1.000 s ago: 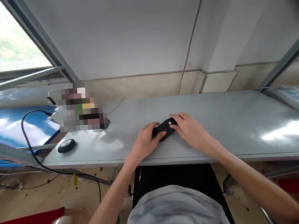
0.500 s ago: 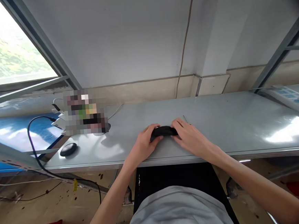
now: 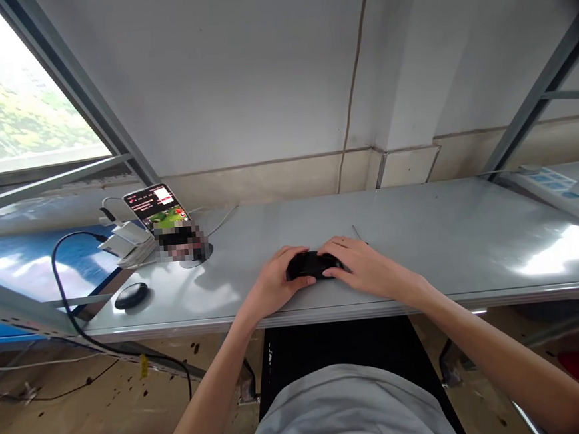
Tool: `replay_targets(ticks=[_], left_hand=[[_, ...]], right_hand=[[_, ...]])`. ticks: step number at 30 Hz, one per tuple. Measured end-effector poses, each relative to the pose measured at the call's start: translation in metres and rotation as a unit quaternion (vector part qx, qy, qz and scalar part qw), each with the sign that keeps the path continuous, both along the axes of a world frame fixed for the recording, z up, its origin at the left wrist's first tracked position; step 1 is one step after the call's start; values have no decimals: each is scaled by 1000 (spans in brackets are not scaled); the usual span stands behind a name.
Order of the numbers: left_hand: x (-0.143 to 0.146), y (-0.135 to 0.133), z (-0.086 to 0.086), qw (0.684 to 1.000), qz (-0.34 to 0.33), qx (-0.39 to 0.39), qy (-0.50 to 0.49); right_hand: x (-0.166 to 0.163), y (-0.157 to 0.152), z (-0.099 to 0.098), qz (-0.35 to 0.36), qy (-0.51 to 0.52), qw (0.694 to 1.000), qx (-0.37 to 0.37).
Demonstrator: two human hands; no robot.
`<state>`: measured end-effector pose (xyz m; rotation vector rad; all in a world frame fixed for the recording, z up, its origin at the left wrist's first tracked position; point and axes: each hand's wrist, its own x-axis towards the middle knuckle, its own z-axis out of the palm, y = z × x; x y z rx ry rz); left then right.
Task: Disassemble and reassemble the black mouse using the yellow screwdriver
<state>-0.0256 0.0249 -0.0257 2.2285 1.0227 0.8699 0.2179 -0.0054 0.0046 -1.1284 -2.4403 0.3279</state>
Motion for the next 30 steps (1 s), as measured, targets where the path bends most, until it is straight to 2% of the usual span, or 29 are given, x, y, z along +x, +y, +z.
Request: replay_targets(ticks=[8,18,30], left_hand=[[-2,-1,0,999,25,-22,8],[-6,3,-6,999,15,-22,43],[-7,0,-2,999,11,-36,39]], right_hand=[[-8,-2,1,4,-13,999,-38],[-9,-2,-1,23,-21,999,-20],[-7,-2,0,28,13,999,-18]])
